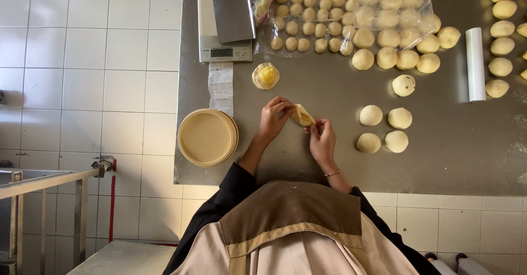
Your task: The person prepares bread dough by filling small portions of dough with a yellow filling, rolling them into spheres, placing them into paper liners, and arranging the liners on a large metal baking tray before sliding the tray into a rack.
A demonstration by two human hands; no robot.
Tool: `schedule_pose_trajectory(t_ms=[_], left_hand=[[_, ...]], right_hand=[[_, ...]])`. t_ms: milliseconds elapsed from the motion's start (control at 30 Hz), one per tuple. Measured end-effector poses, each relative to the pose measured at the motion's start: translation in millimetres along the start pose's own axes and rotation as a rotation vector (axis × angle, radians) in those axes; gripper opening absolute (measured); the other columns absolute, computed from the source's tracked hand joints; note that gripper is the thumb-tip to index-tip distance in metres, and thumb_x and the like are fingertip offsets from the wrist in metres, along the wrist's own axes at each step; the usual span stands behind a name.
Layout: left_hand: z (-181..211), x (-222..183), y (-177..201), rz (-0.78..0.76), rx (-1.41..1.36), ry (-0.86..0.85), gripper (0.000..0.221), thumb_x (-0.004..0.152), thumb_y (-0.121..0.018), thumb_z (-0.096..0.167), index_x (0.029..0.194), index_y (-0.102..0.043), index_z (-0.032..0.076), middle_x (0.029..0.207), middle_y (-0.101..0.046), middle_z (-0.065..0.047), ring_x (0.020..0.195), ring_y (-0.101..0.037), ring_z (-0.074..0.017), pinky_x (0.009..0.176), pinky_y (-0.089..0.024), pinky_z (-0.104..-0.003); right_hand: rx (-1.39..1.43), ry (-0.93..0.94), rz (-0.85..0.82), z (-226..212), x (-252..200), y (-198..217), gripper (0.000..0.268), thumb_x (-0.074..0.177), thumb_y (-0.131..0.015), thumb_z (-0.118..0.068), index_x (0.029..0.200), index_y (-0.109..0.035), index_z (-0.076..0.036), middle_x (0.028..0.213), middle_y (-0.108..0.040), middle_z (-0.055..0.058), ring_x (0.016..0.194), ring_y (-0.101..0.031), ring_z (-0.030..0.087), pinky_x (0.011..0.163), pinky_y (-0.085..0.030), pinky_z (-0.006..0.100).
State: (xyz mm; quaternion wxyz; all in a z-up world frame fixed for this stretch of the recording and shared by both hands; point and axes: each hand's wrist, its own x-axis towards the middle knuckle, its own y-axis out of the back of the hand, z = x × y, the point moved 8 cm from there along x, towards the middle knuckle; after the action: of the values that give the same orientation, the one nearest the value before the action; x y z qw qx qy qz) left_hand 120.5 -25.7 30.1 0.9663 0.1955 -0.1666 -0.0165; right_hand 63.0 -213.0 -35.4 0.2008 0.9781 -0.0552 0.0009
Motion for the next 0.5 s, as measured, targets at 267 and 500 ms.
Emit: schedule_pose_trajectory(t_ms=[267, 500], left_hand=[[20.5, -31.2, -1.8, 0.014, 0.039, -0.026, 0.011, 0.089, -0.079, 0.009, 0.097, -0.075, 0.002, 0.097, -0.070, -0.006, 0.079, -0.070, -0.0173, 0.069, -0.059, -0.031], [14.9, -33.8, -0.1, 0.079, 0.086, 0.015, 0.011, 0.092, -0.077, 0.010, 0.099, -0.073, 0.002, 0.100, -0.070, -0.006, 0.080, -0.070, -0.0165, 0.070, -0.060, -0.030]], right_hand=[[-0.102, -0.298, -0.035, 9.7, 33.4, 6.2, 0.018, 0.104, -0.059, -0.017, 0.109, -0.071, -0.005, 0.081, -0.072, 0.006, 0.063, -0.067, 0.014, 0.055, -0.056, 0.028], [-0.436, 0.170, 0.191, -6.6, 39.9, 37.9, 0.017, 0.102, -0.071, -0.016, 0.094, -0.074, -0.001, 0.080, -0.071, 0.007, 0.065, -0.062, 0.016, 0.060, -0.047, 0.031]])
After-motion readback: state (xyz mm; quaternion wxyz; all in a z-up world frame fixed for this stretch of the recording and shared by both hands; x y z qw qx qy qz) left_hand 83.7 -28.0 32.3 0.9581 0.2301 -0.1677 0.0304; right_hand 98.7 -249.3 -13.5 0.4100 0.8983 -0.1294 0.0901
